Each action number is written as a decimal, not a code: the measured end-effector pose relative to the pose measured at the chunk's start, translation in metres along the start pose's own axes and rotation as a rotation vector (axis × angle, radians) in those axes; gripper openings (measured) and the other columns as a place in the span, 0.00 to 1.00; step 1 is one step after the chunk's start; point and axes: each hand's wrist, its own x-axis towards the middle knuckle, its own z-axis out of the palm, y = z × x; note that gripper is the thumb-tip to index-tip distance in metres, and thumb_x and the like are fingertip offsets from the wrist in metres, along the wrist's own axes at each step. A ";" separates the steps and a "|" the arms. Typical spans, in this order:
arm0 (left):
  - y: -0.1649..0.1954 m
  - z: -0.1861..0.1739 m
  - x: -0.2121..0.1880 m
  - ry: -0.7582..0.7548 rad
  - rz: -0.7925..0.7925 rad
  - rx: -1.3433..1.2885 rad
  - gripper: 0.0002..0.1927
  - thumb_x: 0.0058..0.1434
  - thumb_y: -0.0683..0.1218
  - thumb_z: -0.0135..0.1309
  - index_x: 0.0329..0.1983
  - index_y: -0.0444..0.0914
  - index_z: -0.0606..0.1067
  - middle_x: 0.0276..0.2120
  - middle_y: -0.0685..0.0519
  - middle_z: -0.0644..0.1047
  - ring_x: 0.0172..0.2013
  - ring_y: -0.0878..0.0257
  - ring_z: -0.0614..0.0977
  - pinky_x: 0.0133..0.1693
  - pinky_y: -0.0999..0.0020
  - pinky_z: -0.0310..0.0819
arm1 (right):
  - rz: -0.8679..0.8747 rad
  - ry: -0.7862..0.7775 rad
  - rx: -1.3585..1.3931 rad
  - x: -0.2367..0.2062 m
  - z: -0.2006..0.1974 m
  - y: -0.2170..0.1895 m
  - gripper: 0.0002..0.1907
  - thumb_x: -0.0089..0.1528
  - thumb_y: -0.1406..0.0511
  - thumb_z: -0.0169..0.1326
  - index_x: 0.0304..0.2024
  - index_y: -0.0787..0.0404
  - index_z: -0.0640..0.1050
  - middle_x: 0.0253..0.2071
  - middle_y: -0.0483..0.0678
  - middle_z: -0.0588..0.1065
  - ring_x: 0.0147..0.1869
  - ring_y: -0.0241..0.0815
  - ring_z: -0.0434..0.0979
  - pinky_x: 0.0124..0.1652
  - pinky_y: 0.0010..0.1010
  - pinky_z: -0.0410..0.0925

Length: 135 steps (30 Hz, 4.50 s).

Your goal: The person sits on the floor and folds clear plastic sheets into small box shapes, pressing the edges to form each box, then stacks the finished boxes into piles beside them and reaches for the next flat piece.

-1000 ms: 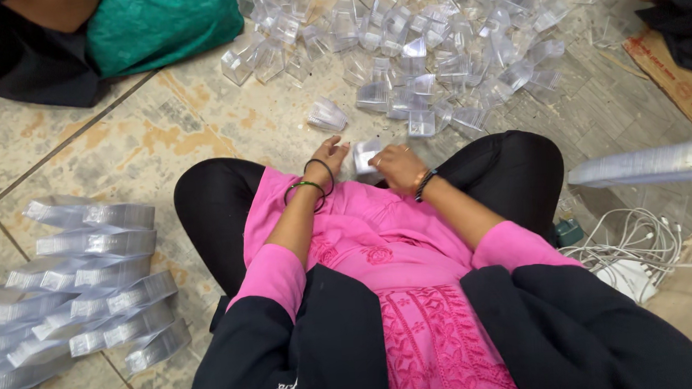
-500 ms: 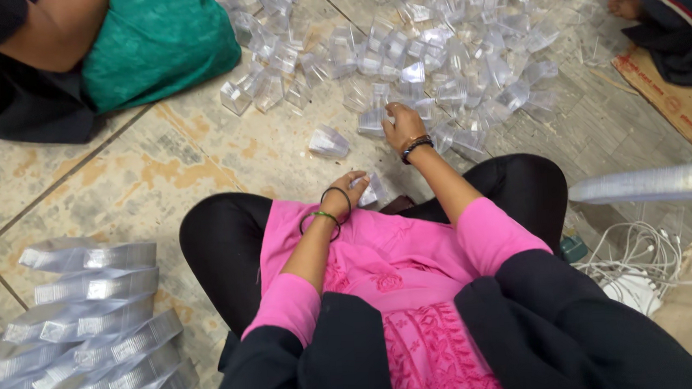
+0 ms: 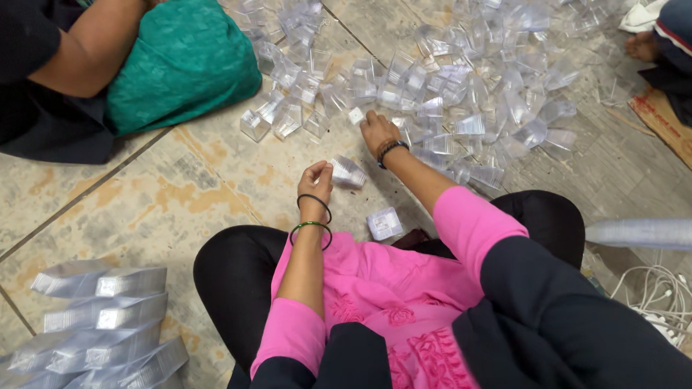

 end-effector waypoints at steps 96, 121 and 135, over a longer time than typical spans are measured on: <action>-0.004 -0.004 -0.148 -0.526 -0.099 0.303 0.18 0.61 0.55 0.63 0.41 0.37 0.77 0.31 0.54 0.80 0.28 0.69 0.78 0.28 0.73 0.74 | 0.347 -0.334 1.785 -0.245 -0.021 0.044 0.11 0.63 0.72 0.57 0.48 0.73 0.77 0.43 0.54 0.81 0.46 0.42 0.84 0.44 0.29 0.78; 0.028 0.040 -0.186 -0.550 -0.352 -0.062 0.19 0.69 0.54 0.52 0.58 0.40 0.72 0.49 0.50 0.77 0.43 0.57 0.83 0.44 0.54 0.83 | 0.789 0.735 0.200 -0.451 -0.131 0.338 0.18 0.75 0.58 0.48 0.42 0.64 0.80 0.33 0.60 0.76 0.36 0.61 0.77 0.37 0.49 0.66; 0.036 0.043 -0.191 -0.743 -0.360 -0.238 0.29 0.68 0.44 0.55 0.70 0.35 0.63 0.57 0.43 0.74 0.56 0.51 0.78 0.59 0.51 0.77 | 0.760 0.455 -0.124 -0.496 -0.186 0.350 0.24 0.66 0.54 0.69 0.46 0.71 0.80 0.37 0.65 0.80 0.39 0.59 0.82 0.42 0.50 0.73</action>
